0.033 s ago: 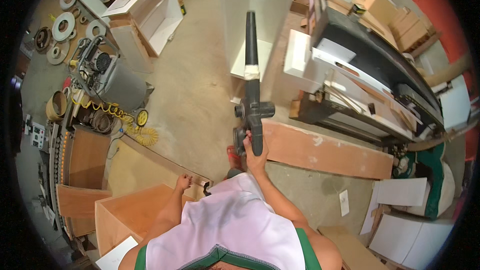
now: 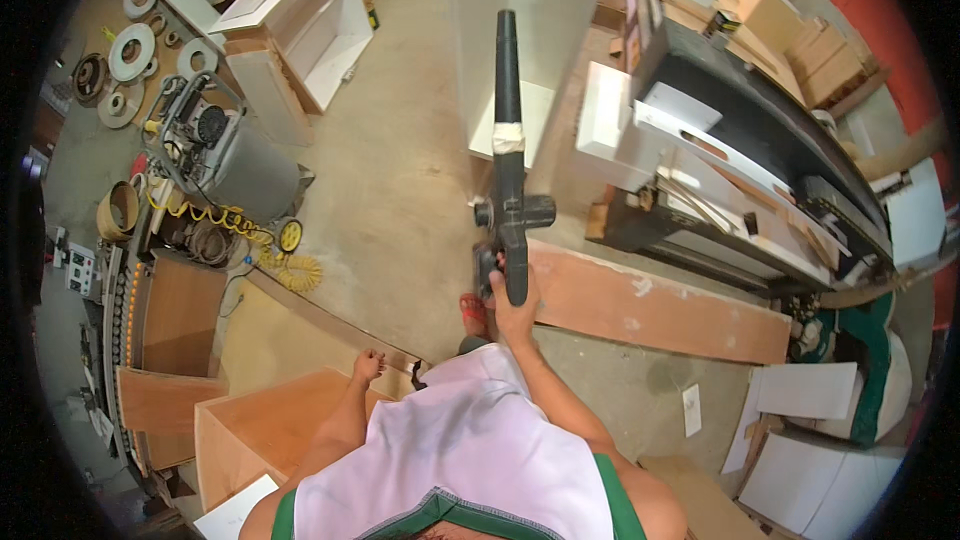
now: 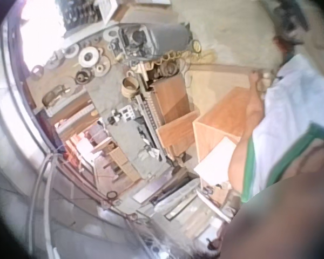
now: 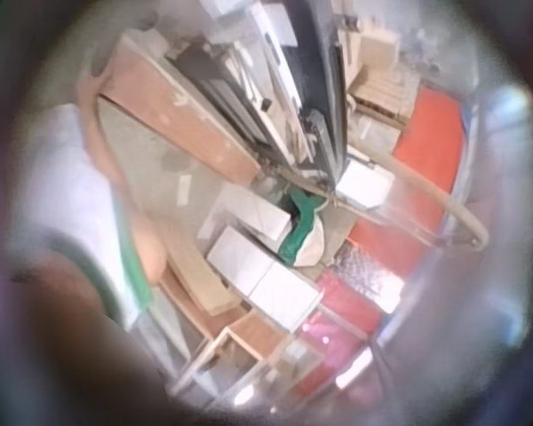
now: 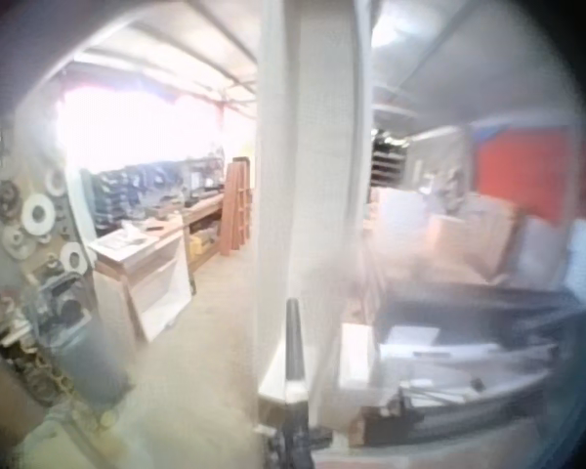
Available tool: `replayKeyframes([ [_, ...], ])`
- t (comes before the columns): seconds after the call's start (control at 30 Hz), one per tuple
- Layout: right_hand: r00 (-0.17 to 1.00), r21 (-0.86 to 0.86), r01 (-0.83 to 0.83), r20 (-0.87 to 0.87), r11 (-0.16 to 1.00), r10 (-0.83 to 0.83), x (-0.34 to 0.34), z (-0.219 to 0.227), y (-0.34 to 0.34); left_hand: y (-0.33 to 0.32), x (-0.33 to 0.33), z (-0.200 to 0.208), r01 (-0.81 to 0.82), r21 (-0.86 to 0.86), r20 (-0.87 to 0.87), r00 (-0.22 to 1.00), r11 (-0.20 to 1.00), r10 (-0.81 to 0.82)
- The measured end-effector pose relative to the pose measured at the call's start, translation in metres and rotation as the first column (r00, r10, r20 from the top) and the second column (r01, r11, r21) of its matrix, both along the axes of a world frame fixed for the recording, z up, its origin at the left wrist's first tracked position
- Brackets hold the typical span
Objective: The person uses a nail gun to fasten a white drawer box, then carries and positions drawer components and panels in a workshop. They retrieve a panel from a shelf, place it on a workbench, and fit a panel into the drawer box with assistance from another person.
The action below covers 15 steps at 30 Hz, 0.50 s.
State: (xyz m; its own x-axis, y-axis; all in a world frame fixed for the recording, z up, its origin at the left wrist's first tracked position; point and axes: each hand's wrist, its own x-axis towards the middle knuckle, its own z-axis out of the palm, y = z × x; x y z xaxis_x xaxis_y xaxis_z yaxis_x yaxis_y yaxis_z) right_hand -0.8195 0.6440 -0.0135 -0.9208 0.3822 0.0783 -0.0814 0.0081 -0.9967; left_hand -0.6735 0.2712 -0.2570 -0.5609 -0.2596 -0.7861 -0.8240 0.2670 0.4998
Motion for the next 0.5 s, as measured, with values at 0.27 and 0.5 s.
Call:
replayKeyframes([
  [0.27,0.996,-0.243,0.014,0.089,0.970,0.007,-0.208,-0.062,-0.012,-0.051,-0.098,0.012,-0.330,-0.008,-0.160,0.932,0.944,0.325],
  [0.5,0.986,-0.089,0.144,0.092,0.986,-0.136,-0.315,-0.125,-0.036,-0.092,-0.165,0.003,-0.228,0.005,-0.050,0.972,0.974,0.228],
])
